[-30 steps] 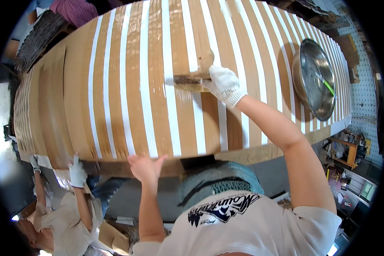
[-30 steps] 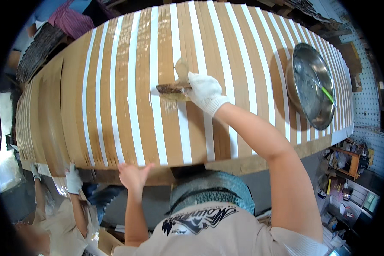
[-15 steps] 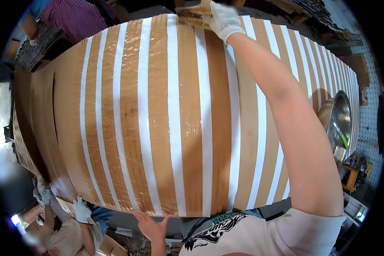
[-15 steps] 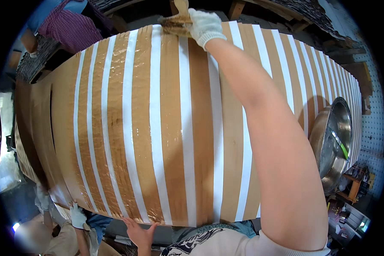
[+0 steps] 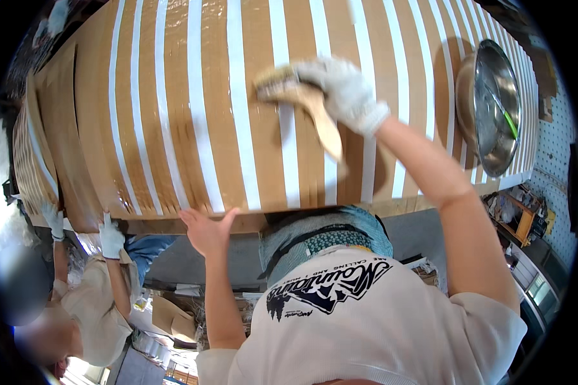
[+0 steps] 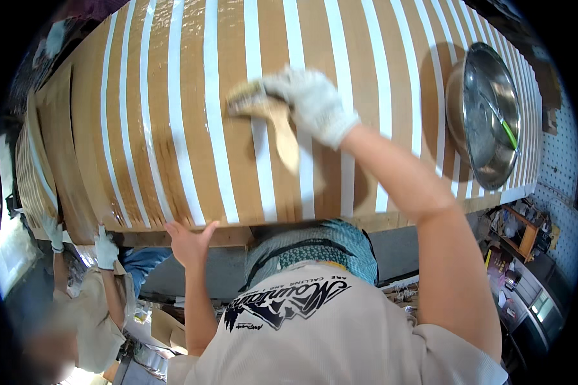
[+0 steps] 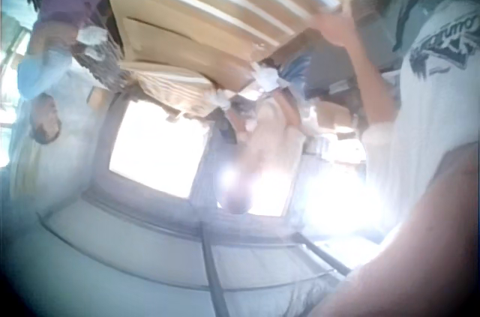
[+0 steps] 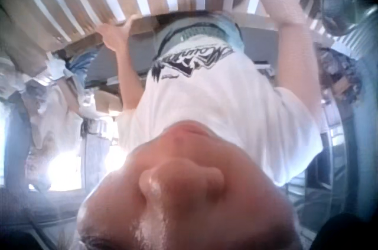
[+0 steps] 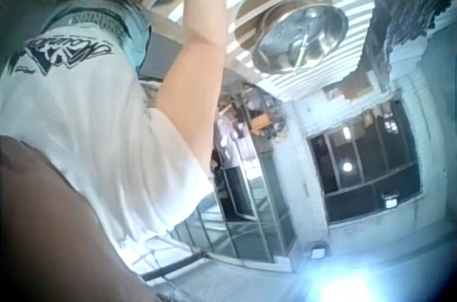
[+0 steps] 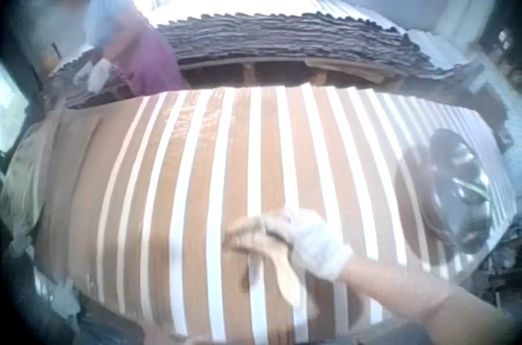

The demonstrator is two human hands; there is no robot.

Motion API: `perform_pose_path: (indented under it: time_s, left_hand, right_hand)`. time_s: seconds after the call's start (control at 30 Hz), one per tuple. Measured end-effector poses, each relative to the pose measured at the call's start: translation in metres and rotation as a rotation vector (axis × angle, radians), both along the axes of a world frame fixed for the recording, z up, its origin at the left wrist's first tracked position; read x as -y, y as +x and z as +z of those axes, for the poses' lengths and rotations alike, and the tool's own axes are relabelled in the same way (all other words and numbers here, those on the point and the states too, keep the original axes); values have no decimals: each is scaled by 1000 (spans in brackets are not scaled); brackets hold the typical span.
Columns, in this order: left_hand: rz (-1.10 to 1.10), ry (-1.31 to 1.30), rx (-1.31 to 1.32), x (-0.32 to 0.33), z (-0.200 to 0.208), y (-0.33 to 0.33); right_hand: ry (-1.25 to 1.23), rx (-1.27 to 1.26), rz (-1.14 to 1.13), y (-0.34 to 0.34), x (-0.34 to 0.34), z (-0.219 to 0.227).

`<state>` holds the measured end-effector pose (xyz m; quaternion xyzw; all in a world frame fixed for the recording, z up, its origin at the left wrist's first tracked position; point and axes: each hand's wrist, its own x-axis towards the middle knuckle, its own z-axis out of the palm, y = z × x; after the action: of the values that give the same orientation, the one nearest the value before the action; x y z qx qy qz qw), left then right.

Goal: The person repeatedly dips a brush into a metal bowl and applies a liquid substance in long strokes across a large, striped, curved surface. Another person is visible working on the same surface from the opposite side.

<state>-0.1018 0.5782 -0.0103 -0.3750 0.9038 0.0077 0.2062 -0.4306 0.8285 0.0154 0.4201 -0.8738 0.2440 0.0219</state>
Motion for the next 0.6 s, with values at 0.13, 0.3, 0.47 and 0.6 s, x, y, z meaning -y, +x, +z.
perform_pose_path:
  time_s: [0.13,0.3,0.47,0.6]
  left_hand:
    - [-18,6,6,4,-6,7]
    - [-4,66,7,3,5,-1]
    - [-15,68,-15,8,-6,5]
    - [-50,-21,-111,11,-18,12]
  right_hand:
    - [150,153,67,157,-51,7]
    - [99,334,176,148,-59,32]
    - [254,140,-378,91,-55,20]
    - [94,-122,-175,181,-82,-7]
